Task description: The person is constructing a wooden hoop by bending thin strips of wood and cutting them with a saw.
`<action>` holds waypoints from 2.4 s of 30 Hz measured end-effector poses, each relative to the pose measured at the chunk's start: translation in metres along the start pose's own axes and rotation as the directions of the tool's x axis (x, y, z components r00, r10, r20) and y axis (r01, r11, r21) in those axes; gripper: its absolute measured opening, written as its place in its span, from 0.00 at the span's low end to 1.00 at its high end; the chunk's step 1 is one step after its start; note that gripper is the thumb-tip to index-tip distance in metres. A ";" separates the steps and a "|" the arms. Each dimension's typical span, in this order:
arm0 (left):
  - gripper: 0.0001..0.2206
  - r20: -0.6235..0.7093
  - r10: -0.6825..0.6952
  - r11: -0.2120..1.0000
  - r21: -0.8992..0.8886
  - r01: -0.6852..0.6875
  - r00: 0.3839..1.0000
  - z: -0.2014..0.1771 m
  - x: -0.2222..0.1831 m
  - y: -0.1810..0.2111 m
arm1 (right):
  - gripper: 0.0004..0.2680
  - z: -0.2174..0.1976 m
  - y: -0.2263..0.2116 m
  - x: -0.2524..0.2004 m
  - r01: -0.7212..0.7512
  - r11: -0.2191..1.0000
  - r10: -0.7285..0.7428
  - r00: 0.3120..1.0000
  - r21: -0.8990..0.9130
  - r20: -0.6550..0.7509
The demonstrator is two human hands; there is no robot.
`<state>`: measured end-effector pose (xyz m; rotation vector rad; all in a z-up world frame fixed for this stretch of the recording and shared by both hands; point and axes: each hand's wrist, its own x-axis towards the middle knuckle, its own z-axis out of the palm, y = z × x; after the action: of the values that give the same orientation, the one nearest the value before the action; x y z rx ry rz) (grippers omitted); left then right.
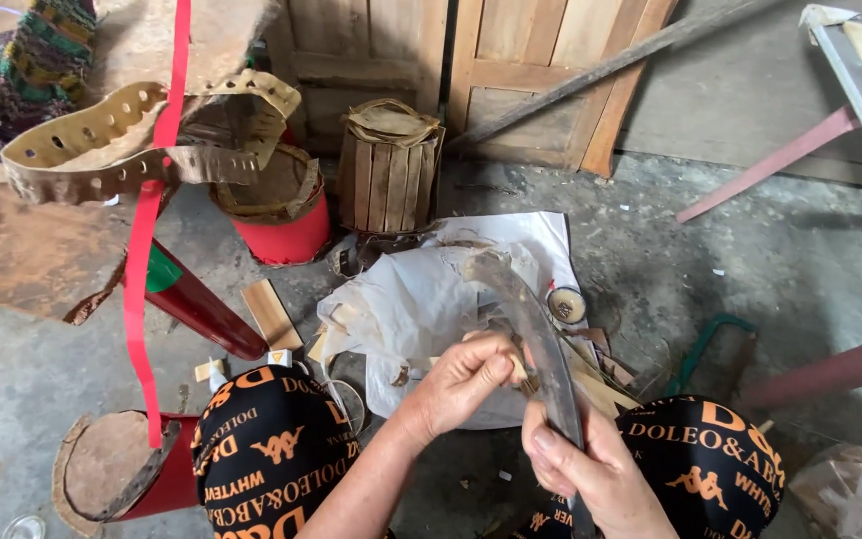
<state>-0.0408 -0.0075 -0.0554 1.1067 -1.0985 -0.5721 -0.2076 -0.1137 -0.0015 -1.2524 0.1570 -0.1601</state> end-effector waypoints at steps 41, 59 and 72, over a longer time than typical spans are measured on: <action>0.27 -0.229 0.267 0.963 0.106 -0.249 0.936 0.061 0.038 -0.006 | 0.12 -0.016 0.021 -0.030 -0.273 0.960 0.277 0.873 0.069 -0.401; 0.28 -0.435 0.217 0.976 0.128 -0.179 0.874 0.036 0.044 -0.045 | 0.12 -0.018 0.007 0.029 -0.237 0.967 0.213 0.955 -0.098 -0.208; 0.28 -0.445 0.192 0.979 0.147 -0.140 0.875 0.042 0.048 -0.049 | 0.05 -0.043 0.030 0.023 -0.240 0.971 0.227 0.940 -0.020 -0.253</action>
<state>-0.0537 -0.0833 -0.0785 1.1547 -0.8045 -0.0983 -0.1933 -0.1495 -0.0440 -1.2505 0.5286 -0.1078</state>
